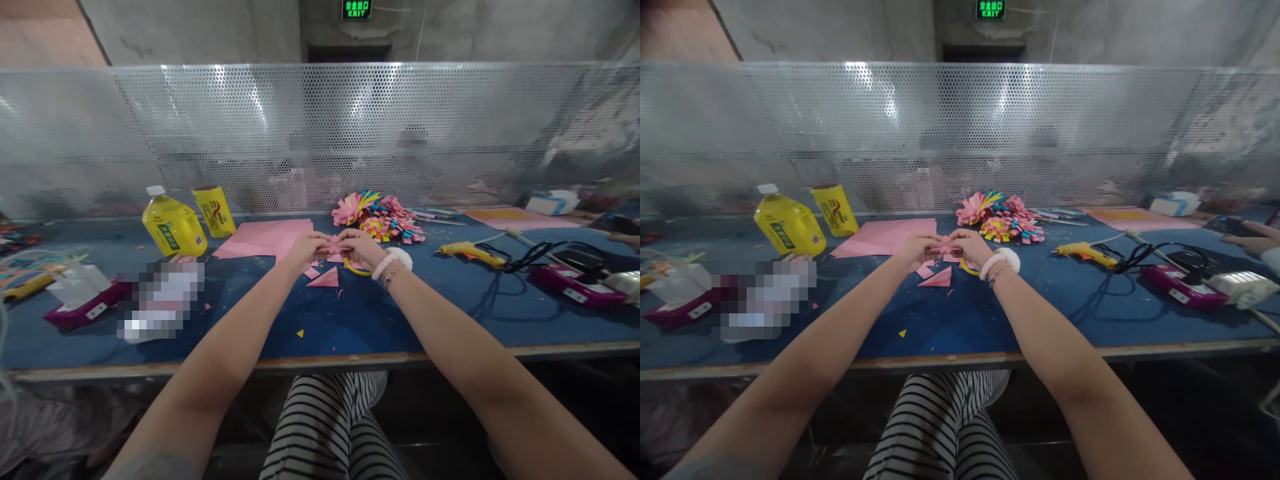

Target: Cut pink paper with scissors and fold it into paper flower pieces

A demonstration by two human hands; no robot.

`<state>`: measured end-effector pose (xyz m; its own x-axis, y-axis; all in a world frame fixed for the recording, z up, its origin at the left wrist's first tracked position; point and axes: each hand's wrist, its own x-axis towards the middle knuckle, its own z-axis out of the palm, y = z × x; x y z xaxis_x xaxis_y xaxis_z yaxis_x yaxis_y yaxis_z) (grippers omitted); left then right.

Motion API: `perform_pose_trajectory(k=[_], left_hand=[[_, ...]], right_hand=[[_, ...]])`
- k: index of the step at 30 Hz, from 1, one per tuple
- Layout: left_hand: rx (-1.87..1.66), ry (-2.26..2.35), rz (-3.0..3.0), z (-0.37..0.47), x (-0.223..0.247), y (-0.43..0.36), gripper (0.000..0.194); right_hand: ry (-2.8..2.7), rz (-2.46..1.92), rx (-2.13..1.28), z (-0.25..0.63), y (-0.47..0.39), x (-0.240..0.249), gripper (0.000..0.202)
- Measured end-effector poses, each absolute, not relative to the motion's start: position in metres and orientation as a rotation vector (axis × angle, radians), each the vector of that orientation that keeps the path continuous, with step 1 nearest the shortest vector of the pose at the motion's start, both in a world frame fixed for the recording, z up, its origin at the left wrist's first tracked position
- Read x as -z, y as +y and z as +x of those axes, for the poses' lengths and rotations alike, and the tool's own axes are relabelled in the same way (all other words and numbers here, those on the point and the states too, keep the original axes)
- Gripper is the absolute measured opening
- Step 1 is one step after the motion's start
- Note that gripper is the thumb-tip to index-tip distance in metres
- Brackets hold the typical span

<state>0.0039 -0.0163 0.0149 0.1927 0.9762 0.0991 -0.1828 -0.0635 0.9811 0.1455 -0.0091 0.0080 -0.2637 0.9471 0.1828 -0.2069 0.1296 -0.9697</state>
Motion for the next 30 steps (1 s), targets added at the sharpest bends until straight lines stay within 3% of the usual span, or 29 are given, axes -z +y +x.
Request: perform_pose_trajectory(k=[12,18,21,26,30], left_hand=[[-1.193,0.822,1.187,0.001,-0.012,-0.008,0.020],[-1.184,0.838,1.264,-0.001,-0.016,-0.011,0.013],[-1.147,0.806,1.300,0.001,-0.016,-0.013,0.008],[-1.204,0.950,1.573,0.006,-0.012,-0.013,0.018],[-1.231,0.970,1.605,0.006,-0.008,-0.009,0.009]], right_hand=[[-1.309,-0.777,-1.331,0.146,-0.011,-0.010,0.011],[-1.302,-0.733,-1.294,0.148,-0.006,-0.008,0.011],[-1.330,-0.732,-1.233,0.149,-0.002,-0.006,0.012],[-1.488,-0.780,-1.070,0.149,-0.002,-0.005,0.012],[-1.621,-0.811,-0.928,0.147,-0.007,-0.008,0.012]])
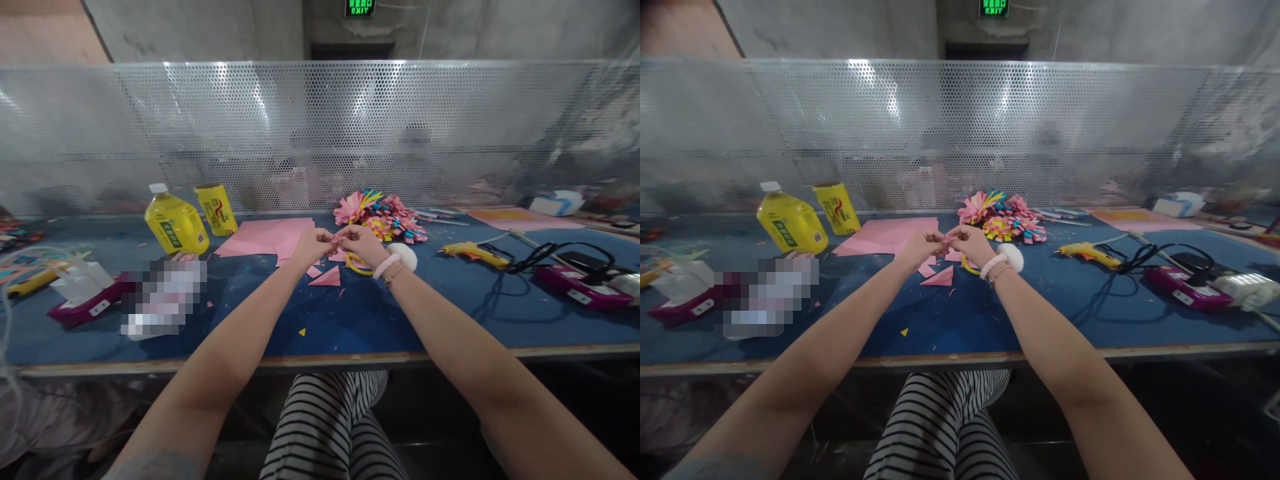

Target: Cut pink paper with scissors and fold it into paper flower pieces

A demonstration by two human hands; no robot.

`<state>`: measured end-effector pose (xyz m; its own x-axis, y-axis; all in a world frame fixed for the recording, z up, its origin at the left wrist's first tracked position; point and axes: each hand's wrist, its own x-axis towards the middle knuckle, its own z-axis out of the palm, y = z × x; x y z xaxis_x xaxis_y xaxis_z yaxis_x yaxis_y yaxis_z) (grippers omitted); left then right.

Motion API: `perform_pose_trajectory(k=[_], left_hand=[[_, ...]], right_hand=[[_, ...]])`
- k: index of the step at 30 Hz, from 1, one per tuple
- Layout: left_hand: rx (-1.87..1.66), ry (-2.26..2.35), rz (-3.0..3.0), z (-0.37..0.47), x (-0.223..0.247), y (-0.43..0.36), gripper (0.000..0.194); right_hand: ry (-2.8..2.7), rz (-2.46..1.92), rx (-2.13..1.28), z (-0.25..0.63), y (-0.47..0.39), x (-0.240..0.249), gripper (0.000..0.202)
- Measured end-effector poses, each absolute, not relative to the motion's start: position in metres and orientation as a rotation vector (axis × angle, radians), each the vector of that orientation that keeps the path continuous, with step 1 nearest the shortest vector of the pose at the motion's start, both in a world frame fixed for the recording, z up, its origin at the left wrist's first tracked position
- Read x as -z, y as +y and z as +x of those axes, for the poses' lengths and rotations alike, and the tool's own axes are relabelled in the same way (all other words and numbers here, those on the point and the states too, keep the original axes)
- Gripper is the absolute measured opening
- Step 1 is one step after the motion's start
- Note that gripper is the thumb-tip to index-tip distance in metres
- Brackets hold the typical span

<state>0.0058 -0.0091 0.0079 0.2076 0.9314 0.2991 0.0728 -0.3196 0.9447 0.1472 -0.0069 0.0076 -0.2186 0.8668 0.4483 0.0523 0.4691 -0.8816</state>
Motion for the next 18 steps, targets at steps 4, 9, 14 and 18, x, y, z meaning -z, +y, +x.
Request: perform_pose_trajectory(k=[4,9,14,18], left_hand=[[-1.229,0.911,1.454,0.0058,-0.0084,-0.0095,0.010],[-1.265,0.871,1.276,0.0079,-0.0103,-0.0124,0.012],[-1.299,0.830,1.224,0.0070,-0.0113,-0.0121,0.015],[-1.320,0.795,1.226,0.0060,-0.0113,-0.0111,0.018]], right_hand=[[-1.619,-0.825,-0.872,0.1472,-0.0076,-0.0079,0.012],[-1.514,-0.803,-1.018,0.1493,-0.0038,-0.0070,0.011],[-1.360,-0.725,-1.223,0.1498,-0.0026,-0.0069,0.011],[-1.266,-0.730,-1.330,0.1501,-0.0050,-0.0090,0.012]])
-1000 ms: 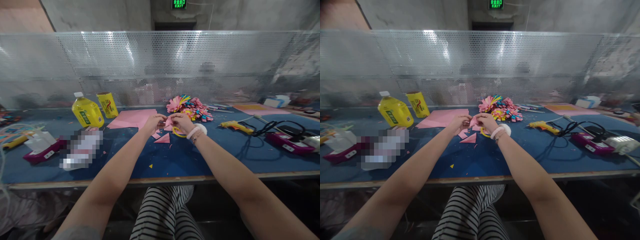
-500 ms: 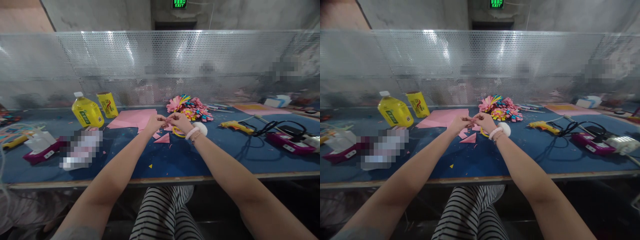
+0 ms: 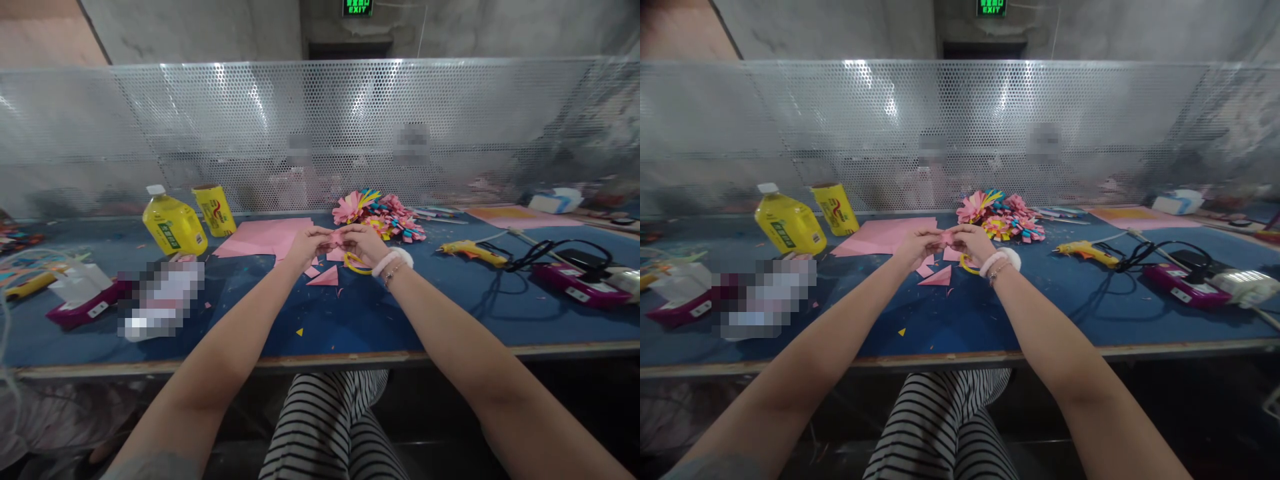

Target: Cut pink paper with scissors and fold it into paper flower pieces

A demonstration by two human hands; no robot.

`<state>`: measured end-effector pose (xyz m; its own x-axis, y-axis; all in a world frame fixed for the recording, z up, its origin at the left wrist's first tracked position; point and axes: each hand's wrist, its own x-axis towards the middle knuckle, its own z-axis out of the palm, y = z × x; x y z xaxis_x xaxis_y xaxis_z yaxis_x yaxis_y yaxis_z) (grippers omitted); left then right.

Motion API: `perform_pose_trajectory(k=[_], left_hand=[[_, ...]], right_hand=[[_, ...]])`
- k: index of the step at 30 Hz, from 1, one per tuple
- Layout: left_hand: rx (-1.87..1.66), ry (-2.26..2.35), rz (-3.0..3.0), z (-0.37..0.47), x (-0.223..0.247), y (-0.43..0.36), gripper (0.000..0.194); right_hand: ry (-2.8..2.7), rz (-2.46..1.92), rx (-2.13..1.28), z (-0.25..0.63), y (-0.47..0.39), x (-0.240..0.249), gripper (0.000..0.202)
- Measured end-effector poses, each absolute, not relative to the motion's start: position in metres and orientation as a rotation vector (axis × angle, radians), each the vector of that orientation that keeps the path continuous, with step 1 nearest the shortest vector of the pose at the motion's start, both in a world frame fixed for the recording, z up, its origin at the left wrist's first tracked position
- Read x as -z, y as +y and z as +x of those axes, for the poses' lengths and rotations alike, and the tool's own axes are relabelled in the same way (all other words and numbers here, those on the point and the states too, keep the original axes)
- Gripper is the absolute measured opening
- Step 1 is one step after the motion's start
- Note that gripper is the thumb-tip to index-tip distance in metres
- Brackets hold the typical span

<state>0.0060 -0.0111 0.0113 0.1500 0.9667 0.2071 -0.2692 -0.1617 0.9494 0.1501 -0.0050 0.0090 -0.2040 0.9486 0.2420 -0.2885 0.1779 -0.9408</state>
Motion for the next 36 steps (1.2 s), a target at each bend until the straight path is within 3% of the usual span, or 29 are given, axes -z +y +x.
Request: perform_pose_trajectory(k=[7,12,18,27,36], left_hand=[[-1.332,0.856,1.273,0.007,-0.013,-0.013,0.013],[-1.365,1.000,1.637,0.008,-0.014,-0.015,0.011],[-1.396,1.069,1.859,0.008,-0.008,-0.009,0.018],[-1.326,0.973,1.511,0.009,-0.015,-0.014,0.007],[-1.320,0.844,1.251,0.012,-0.013,-0.017,0.014]], right_hand=[[-1.209,-0.787,-1.373,0.149,-0.009,-0.013,0.010],[-1.211,-0.758,-1.380,0.147,-0.009,-0.010,0.005],[-1.195,-0.755,-1.459,0.145,-0.007,-0.006,0.019],[-1.225,-0.774,-1.375,0.143,-0.011,-0.010,0.020],[-1.287,-0.738,-1.246,0.140,-0.008,-0.007,0.025]])
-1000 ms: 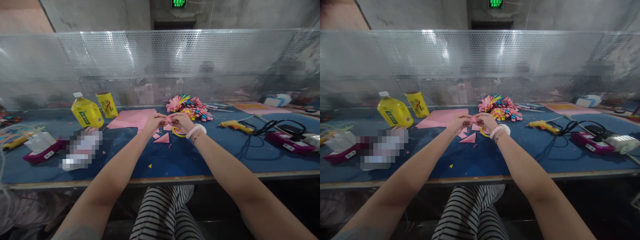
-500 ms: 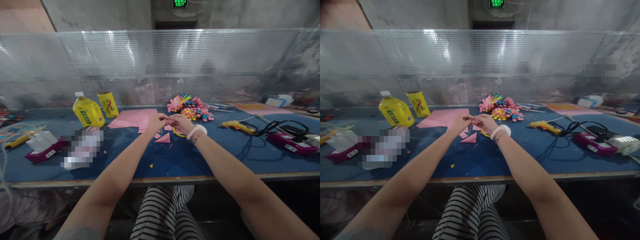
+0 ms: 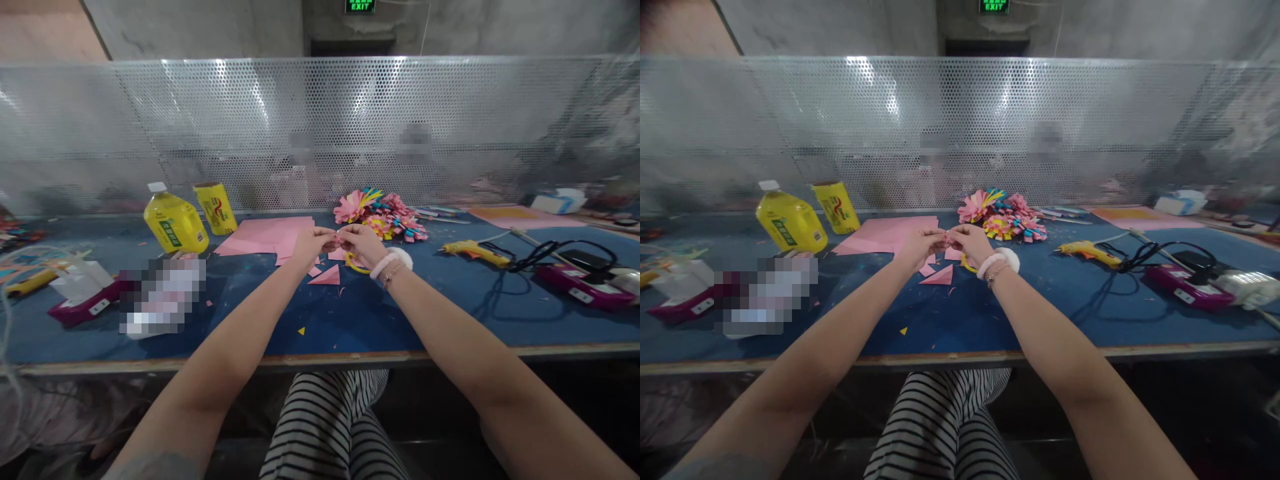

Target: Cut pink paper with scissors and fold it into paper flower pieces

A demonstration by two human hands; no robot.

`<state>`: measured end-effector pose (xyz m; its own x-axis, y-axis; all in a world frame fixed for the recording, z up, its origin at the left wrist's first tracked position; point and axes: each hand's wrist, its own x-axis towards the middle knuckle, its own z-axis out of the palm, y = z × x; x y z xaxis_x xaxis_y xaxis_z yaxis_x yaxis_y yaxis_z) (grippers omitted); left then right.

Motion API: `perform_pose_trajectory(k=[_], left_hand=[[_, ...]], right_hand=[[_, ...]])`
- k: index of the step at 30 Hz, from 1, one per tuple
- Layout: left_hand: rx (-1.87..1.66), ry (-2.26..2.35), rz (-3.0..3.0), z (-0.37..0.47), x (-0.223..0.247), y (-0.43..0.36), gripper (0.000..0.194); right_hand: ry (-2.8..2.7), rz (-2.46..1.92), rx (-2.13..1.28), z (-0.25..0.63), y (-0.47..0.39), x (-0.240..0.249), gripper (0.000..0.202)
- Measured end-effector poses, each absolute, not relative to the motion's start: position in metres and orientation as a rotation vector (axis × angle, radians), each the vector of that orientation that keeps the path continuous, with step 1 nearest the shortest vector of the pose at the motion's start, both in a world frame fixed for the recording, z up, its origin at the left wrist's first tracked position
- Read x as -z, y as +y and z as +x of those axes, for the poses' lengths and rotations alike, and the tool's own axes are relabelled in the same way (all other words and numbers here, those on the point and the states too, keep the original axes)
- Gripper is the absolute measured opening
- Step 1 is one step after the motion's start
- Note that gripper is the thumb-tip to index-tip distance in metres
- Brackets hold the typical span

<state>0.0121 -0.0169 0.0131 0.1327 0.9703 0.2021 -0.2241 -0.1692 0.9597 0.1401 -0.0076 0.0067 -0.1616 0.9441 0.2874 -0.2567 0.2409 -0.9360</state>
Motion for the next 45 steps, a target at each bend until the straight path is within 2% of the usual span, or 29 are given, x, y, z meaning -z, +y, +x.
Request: perform_pose_trajectory(k=[9,16,20,23,45], left_hand=[[-1.301,0.863,1.263,0.012,-0.016,-0.019,0.006],[-1.336,0.936,1.297,0.012,-0.014,-0.014,0.004],[-1.317,0.965,1.346,0.011,-0.014,-0.013,0.002],[-1.283,0.958,1.382,0.010,-0.014,-0.014,0.010],[-1.301,0.905,1.294,0.010,-0.012,-0.012,0.010]], right_hand=[[-1.355,-0.789,-1.152,0.142,-0.005,-0.004,0.022],[-1.391,-0.731,-1.138,0.142,-0.009,-0.007,0.029],[-1.484,-0.788,-1.100,0.143,-0.012,-0.010,0.022],[-1.488,-0.822,-1.059,0.143,-0.013,-0.011,0.018],[-1.152,-0.791,-1.354,0.140,-0.017,-0.014,0.010]])
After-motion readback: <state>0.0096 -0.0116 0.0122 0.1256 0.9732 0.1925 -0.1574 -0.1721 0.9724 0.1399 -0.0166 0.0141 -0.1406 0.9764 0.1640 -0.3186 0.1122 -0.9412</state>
